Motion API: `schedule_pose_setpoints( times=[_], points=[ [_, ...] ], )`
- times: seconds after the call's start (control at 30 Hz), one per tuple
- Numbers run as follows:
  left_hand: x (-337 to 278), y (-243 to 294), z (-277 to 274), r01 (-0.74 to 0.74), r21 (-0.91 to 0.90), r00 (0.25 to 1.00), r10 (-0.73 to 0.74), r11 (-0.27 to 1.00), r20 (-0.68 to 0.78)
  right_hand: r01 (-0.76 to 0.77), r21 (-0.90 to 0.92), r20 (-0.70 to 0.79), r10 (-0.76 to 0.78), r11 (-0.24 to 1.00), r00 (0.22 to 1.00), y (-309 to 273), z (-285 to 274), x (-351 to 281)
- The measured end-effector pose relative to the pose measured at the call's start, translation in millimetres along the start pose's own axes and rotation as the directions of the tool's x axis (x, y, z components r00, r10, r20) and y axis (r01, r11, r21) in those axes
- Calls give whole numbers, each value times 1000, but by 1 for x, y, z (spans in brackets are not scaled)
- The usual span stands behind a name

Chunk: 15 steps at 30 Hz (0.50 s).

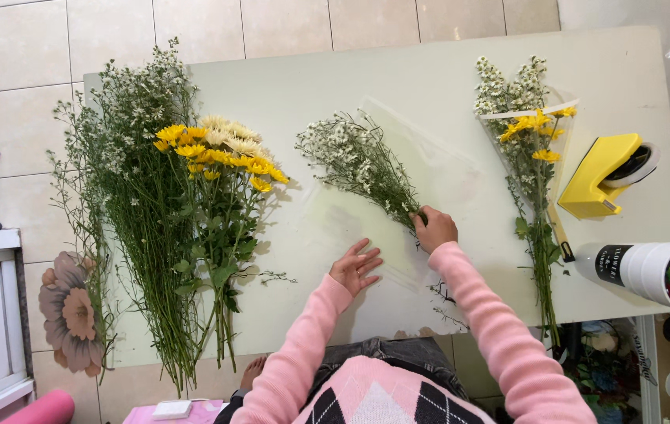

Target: The person selects yellow and white flowers and a sprig of greenery by hand, gathers them into a bunch, and places them into a transparent plastic sleeve. They then use adhesive tape to secure the sleeve around the stems.

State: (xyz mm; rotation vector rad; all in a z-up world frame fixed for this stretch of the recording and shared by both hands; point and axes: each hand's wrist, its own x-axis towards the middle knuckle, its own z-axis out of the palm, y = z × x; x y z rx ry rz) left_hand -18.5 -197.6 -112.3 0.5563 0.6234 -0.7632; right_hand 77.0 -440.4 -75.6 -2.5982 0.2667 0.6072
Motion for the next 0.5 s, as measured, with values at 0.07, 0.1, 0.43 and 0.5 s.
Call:
schedule_pose_setpoints(
  times=[0.07,0.1,0.43,0.5],
  points=[
    [4,-4,-8,-1,1,1000,1,1000,10,-14,9,6,14,1000,1000,-2,-1,0],
    [7,-6,-11,-3,4,1000,2,1000,23,-28,18,8,27,999,1000,-3,-2,1],
    [73,-17,31,-96,247,995,103,964,-16,-1,363,60,-22,932,998,13,21,15],
    [86,-13,49,-169,205,978,190,964,-90,-15,469,48,-9,883,999,9,29,14]
  ],
)
